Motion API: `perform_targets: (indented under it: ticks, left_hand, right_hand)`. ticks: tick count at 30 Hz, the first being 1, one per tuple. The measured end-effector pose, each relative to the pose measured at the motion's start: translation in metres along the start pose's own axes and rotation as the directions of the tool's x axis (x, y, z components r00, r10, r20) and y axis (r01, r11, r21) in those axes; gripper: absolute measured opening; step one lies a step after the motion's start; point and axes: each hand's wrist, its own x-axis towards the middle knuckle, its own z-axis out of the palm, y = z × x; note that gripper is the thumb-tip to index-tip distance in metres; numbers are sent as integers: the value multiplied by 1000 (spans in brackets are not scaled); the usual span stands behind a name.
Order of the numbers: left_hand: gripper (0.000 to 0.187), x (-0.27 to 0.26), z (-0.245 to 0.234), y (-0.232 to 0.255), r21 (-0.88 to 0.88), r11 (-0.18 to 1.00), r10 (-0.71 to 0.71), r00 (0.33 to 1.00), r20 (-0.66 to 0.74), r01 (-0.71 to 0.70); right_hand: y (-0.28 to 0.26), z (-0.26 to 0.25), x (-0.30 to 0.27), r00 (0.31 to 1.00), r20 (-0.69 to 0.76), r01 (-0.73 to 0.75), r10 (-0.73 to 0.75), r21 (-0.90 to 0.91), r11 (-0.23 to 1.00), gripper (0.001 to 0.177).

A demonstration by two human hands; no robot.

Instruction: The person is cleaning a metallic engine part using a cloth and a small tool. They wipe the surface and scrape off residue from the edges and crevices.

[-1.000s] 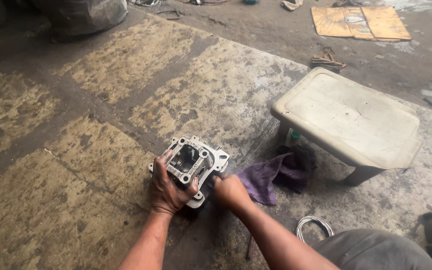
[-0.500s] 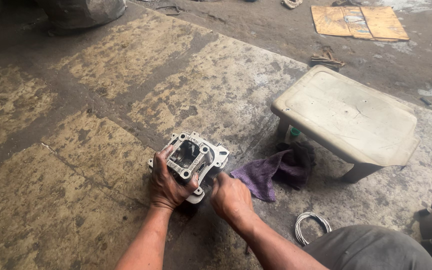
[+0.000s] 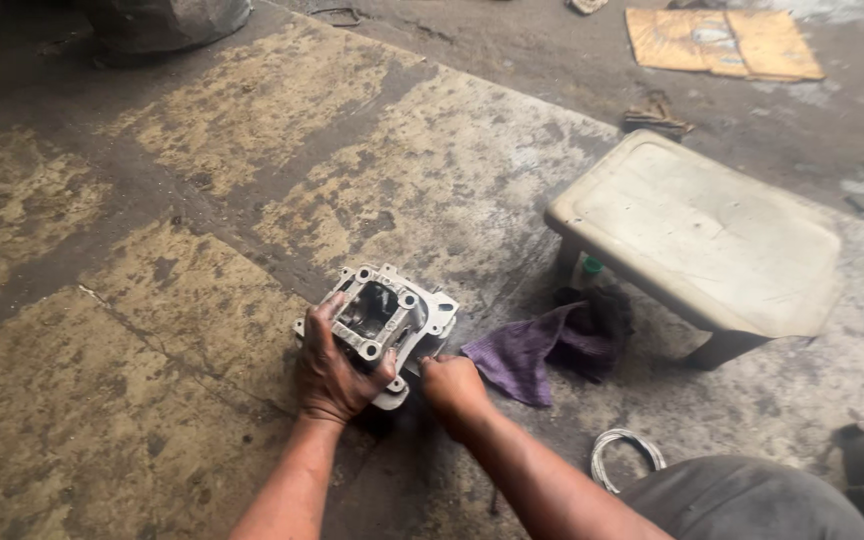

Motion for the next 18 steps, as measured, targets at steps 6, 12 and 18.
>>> perform_targets:
  ticks: [6,12,18]
  left_hand:
    - [94,0,3,1,-2,1000,5,1000,2,-5]
    - [93,-2,4,-2,-37,999,-5,1000,-2,5]
    - [98,-2,6,-3,18,999,33,998,-49,-32]
  right_hand:
    - [-19,-21,-15,983,72,184,-171,-476,860,33]
    - [8,5,12,999,-25,27,-29,-86,996,32]
    - [-4,-1,-6,974,-37,202,-224,-316,927,29]
